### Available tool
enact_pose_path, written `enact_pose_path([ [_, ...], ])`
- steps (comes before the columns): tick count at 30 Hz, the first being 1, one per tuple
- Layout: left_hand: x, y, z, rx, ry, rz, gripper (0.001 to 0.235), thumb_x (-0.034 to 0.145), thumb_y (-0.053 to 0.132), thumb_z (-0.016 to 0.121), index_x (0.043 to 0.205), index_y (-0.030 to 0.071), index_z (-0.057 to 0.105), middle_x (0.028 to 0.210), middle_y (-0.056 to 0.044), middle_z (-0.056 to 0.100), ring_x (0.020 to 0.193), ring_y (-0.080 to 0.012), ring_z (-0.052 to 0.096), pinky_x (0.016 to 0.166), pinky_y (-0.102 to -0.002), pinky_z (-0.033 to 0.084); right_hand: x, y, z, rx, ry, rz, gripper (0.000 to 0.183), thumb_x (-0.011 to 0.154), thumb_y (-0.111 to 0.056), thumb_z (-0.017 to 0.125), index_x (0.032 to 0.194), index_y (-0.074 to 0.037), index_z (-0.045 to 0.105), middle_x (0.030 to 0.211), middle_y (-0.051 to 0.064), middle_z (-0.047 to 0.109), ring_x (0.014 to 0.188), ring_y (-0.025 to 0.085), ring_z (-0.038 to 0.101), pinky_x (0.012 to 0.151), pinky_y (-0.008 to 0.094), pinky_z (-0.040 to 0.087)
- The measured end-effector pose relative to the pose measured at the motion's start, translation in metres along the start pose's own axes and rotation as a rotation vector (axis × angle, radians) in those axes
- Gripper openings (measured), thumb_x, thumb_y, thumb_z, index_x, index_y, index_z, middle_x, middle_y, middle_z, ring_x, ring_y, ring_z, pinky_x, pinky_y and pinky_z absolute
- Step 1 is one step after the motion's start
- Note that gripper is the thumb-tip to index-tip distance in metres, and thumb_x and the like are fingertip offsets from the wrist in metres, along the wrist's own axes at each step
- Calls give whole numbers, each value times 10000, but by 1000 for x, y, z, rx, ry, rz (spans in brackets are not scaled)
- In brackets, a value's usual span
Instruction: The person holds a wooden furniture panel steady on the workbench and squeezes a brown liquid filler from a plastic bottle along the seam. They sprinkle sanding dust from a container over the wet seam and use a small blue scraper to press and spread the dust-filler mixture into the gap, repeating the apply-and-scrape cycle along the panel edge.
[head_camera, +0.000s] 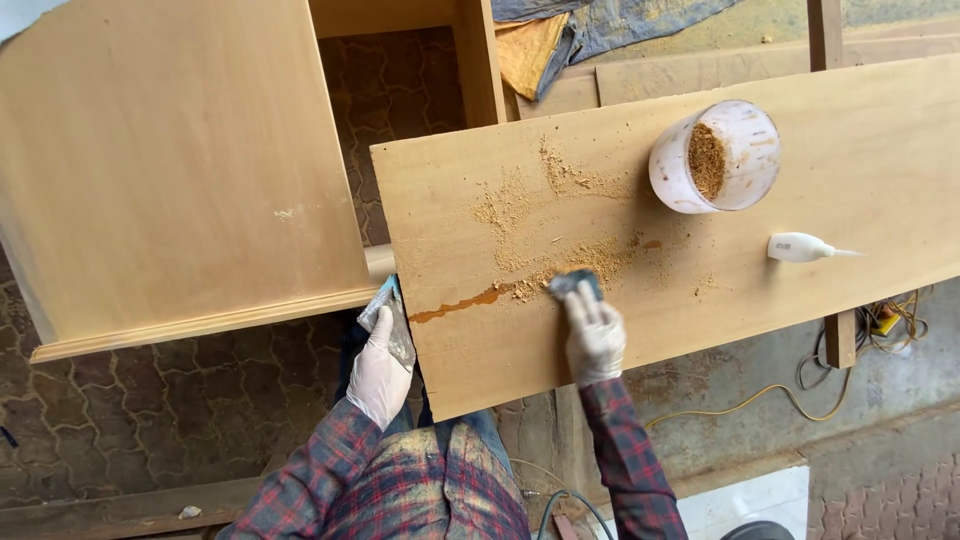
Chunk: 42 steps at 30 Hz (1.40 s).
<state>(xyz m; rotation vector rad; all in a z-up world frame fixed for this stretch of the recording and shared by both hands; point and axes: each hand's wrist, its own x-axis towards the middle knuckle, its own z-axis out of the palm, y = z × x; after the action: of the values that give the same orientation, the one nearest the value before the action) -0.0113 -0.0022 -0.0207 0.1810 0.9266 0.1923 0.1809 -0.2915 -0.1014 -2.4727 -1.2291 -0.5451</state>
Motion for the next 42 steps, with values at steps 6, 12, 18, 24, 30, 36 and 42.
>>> enact_pose_path([
  [6,-1,0,8,-15,-83,31,524,1043,363,459,1463,50,469,1475,-77,549,1372,-226,502,1150,-392,398,31,53,-26,101,159,362,280,917,-26,786,1163,-143,723,1161,79,772,913,176,650,807,316,589],
  [12,-1,-4,-11,30,-110,53,548,1076,385,454,1479,15,477,1455,-88,555,1349,-229,501,1142,-378,395,32,-2,5,81,22,452,250,955,31,710,1177,-83,726,1187,107,769,976,208,661,809,333,591],
  [18,5,-9,-4,-88,-88,38,543,1035,396,509,1451,49,477,1413,-94,568,1304,-236,532,1120,-403,435,71,-80,-44,527,166,348,219,1004,22,689,1203,-70,685,1192,129,730,1044,256,700,917,390,606],
  [24,2,-7,-4,-95,-71,11,540,1035,407,518,1437,47,502,1406,-92,576,1295,-225,533,1107,-399,442,22,-87,34,51,18,478,317,956,29,719,1267,-31,700,945,112,722,774,219,655,690,331,581],
  [30,9,-10,-10,-84,-52,-17,514,1025,422,523,1388,58,536,1322,-76,632,1222,-196,594,1065,-374,480,89,-88,-15,482,80,279,261,998,21,656,1222,-109,684,964,38,715,779,149,565,684,303,511],
  [36,77,-71,-112,-17,-45,80,441,1189,421,578,1351,11,572,1098,-55,527,1039,-212,484,961,-383,405,169,37,36,-105,-9,286,90,1073,-36,631,1091,-117,668,960,34,725,881,215,668,758,373,531],
  [42,7,-9,-9,-154,-68,-13,510,1012,397,548,1371,35,554,1299,-74,652,1213,-197,602,1058,-366,497,163,-79,12,254,-99,-11,184,1035,59,570,1154,-63,639,1148,112,749,923,238,716,761,353,610],
])
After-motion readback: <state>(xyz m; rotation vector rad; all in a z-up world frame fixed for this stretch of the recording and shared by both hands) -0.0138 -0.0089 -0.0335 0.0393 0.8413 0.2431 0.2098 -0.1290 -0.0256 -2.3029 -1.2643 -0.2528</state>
